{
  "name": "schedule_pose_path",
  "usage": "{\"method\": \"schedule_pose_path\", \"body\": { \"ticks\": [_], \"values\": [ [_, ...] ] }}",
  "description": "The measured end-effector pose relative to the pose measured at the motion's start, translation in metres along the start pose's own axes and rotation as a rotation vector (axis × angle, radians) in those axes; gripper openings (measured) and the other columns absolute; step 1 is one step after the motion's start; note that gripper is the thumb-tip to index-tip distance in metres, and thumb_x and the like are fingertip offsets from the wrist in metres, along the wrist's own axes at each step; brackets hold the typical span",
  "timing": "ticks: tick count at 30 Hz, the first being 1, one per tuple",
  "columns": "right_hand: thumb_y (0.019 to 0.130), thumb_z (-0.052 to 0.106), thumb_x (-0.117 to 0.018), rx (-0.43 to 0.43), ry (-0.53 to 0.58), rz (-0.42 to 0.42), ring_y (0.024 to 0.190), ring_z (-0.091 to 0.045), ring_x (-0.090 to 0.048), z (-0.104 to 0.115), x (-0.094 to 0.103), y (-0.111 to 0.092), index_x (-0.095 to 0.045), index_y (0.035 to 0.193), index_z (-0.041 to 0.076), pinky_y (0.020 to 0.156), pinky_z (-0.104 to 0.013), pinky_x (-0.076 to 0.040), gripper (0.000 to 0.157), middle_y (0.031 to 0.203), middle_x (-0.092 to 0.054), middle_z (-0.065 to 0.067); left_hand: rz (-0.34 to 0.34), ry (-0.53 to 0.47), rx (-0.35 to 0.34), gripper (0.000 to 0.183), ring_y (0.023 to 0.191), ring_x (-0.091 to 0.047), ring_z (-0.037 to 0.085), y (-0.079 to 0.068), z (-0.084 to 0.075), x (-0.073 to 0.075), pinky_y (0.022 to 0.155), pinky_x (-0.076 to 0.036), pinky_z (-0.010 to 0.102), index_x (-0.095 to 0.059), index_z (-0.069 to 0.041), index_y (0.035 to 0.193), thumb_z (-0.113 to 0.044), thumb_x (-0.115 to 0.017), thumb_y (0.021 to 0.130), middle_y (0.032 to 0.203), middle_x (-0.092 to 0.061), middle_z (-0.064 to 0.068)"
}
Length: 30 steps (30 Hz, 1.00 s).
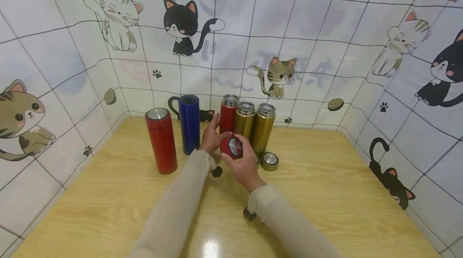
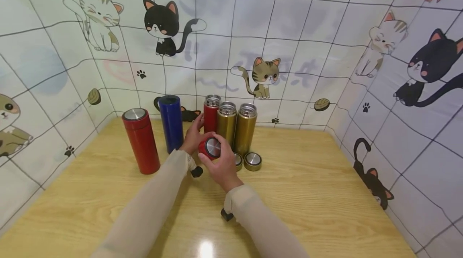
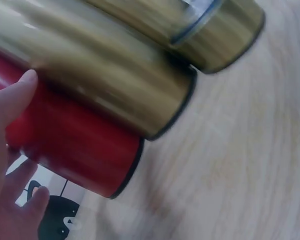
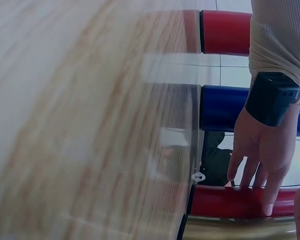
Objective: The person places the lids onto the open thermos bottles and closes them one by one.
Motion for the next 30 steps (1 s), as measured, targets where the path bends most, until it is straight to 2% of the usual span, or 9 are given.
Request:
{"method": "schedule_pose_path", "body": {
  "ticks": [7, 10, 15, 21, 30],
  "values": [
    [0.086, 0.031, -0.072, 0.003, -0.007, 0.003, 0.113, -0.025, -0.055, -0.001, -0.001, -0.001, -0.045, 0.135, 0.004, 0.094, -0.043, -0.050, 0.062, 0.130, -0.055, -0.012, -0.099, 0.021, 0.006, 0.072, 0.125, -0.053, 0.028, -0.001, 0.005, -0.002, 0.100, -0.043, 0.051, -0.042, -0.026, 0.146, -0.019, -0.078, 0.085, 0.140, -0.054, 0.005],
    [0.086, 0.033, -0.072, 0.013, -0.013, 0.004, 0.113, -0.024, -0.055, -0.001, -0.001, -0.002, -0.045, 0.135, 0.005, 0.095, -0.043, -0.050, 0.062, 0.129, -0.055, -0.012, -0.140, 0.025, 0.003, 0.067, 0.121, -0.056, 0.027, -0.001, 0.007, -0.003, 0.097, -0.046, 0.050, -0.047, -0.028, 0.142, -0.020, -0.079, 0.084, 0.136, -0.057, 0.003],
    [0.086, 0.032, -0.072, 0.021, -0.017, -0.007, 0.113, -0.024, -0.055, -0.002, 0.000, -0.002, -0.045, 0.134, 0.004, 0.094, -0.043, -0.050, 0.062, 0.129, -0.056, -0.012, -0.156, 0.037, 0.001, 0.066, 0.119, -0.058, 0.026, -0.001, 0.008, -0.006, 0.095, -0.048, 0.049, -0.048, -0.030, 0.140, -0.021, -0.080, 0.083, 0.136, -0.058, 0.001],
    [0.085, 0.030, -0.072, 0.022, -0.025, 0.006, 0.114, -0.024, -0.054, -0.002, 0.004, 0.003, -0.045, 0.135, 0.002, 0.096, -0.042, -0.049, 0.063, 0.130, -0.055, -0.011, -0.189, 0.076, -0.019, 0.072, 0.116, -0.060, 0.027, -0.004, 0.005, -0.004, 0.094, -0.049, 0.046, -0.045, -0.024, 0.145, -0.020, -0.080, 0.082, 0.134, -0.059, 0.005],
    [0.085, 0.029, -0.074, 0.037, -0.024, 0.001, 0.115, -0.024, -0.054, -0.004, 0.012, 0.012, -0.046, 0.135, 0.001, 0.097, -0.042, -0.048, 0.064, 0.131, -0.055, -0.011, -0.172, 0.104, -0.055, 0.073, 0.117, -0.059, 0.028, -0.010, 0.005, 0.000, 0.097, -0.047, 0.046, -0.044, -0.020, 0.147, -0.022, -0.080, 0.083, 0.138, -0.056, 0.006]
  ]
}}
Point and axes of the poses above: each hand's wrist, its own y-axis towards the middle knuckle, its own x-axis out of the back of the hand, z = x × y, the point moved 1 cm from there along y, towards the middle knuckle
